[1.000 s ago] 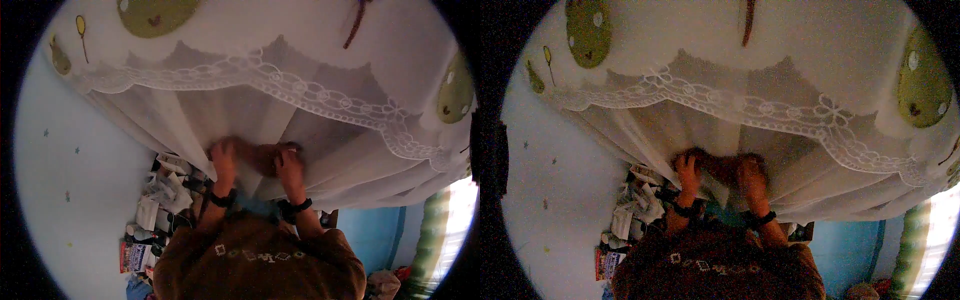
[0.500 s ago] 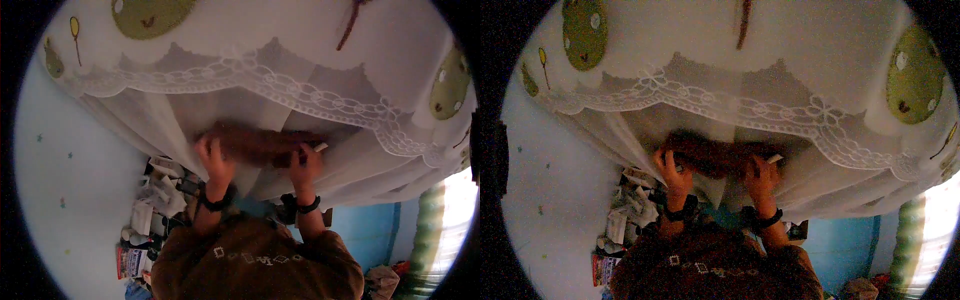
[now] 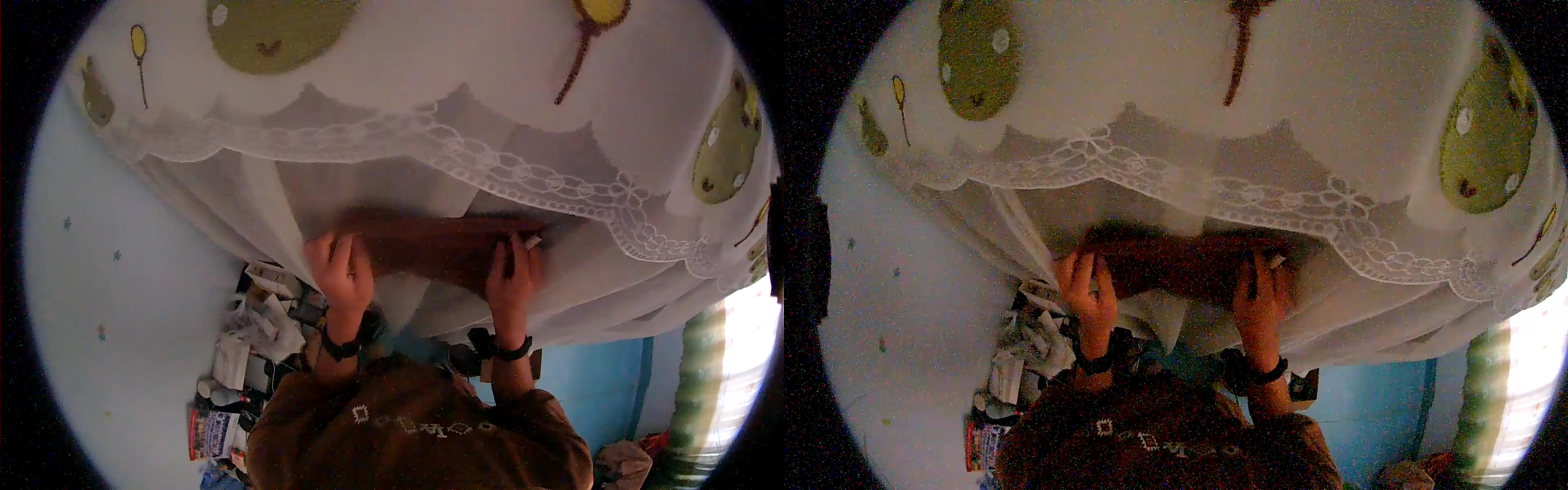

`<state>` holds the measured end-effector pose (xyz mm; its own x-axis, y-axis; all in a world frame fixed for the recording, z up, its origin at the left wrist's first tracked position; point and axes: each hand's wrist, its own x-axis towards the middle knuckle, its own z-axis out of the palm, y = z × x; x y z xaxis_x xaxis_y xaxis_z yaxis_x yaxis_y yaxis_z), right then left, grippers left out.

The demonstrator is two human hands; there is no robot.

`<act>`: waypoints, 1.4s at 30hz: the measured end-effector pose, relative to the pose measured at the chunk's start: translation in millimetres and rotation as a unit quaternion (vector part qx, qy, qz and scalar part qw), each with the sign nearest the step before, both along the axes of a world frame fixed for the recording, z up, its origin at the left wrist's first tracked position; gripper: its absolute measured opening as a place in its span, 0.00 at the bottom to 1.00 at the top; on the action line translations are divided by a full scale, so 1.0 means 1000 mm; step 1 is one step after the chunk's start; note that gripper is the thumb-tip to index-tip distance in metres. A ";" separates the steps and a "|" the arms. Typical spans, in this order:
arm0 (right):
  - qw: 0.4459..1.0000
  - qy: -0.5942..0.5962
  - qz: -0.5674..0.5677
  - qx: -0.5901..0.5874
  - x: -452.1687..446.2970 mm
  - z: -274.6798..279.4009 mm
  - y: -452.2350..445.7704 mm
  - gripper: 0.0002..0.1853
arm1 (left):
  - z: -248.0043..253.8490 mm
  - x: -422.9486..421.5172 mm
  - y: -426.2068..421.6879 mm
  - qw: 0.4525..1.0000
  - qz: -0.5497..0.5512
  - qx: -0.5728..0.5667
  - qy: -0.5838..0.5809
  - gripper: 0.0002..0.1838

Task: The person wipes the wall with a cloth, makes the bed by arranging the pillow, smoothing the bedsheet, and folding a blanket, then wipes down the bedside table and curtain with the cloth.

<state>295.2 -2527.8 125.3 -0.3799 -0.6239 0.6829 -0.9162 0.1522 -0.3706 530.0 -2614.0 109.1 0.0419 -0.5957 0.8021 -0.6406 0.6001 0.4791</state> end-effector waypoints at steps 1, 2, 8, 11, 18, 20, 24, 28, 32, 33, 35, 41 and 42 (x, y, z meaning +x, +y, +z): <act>1.000 0.006 0.010 -0.025 0.000 0.006 0.001 0.17 | 0.007 -0.002 0.003 1.000 0.010 0.002 0.007 0.15; 0.999 0.011 0.020 -0.050 0.001 0.012 0.001 0.16 | 0.016 -0.005 0.006 1.000 0.021 0.005 0.013 0.17; 0.978 0.037 0.022 -0.204 0.013 0.033 -0.009 0.15 | 0.039 -0.030 -0.003 0.998 -0.035 -0.014 0.059 0.30; 0.984 -0.006 0.005 -0.180 0.025 0.038 -0.014 0.18 | 0.015 -0.040 -0.019 0.998 -0.057 0.016 0.023 0.41; 0.976 -0.105 0.175 -0.074 0.035 -0.023 -0.035 0.24 | 0.004 -0.050 -0.034 0.991 -0.062 0.113 -0.025 0.33; 0.947 -0.244 0.201 -0.059 0.040 -0.037 -0.046 0.25 | -0.017 -0.047 -0.046 0.987 -0.105 0.112 -0.044 0.31; 0.982 -0.142 0.124 -0.006 0.030 -0.094 -0.061 0.30 | -0.049 -0.050 -0.043 0.984 -0.093 0.148 -0.021 0.32; 0.991 -0.103 0.086 -0.005 0.043 -0.110 -0.061 0.35 | -0.088 -0.047 -0.033 0.982 -0.111 0.149 0.023 0.32; 0.987 -0.091 0.122 0.044 0.049 -0.111 -0.049 0.38 | -0.096 -0.038 -0.031 0.971 -0.152 0.174 0.055 0.33; 0.991 -0.064 0.114 0.016 0.051 -0.116 -0.049 0.38 | -0.095 -0.035 -0.031 0.966 -0.168 0.186 0.060 0.33; 0.984 -0.114 0.121 0.066 0.048 -0.131 -0.045 0.38 | -0.101 -0.037 -0.030 0.974 -0.138 0.180 0.030 0.32; 0.976 -0.152 0.109 0.113 0.046 -0.138 -0.043 0.42 | -0.094 -0.030 -0.030 0.921 -0.247 0.277 0.117 0.31; 0.976 -0.145 0.109 0.124 0.047 -0.138 -0.041 0.44 | -0.091 -0.030 -0.028 0.931 -0.238 0.253 0.112 0.31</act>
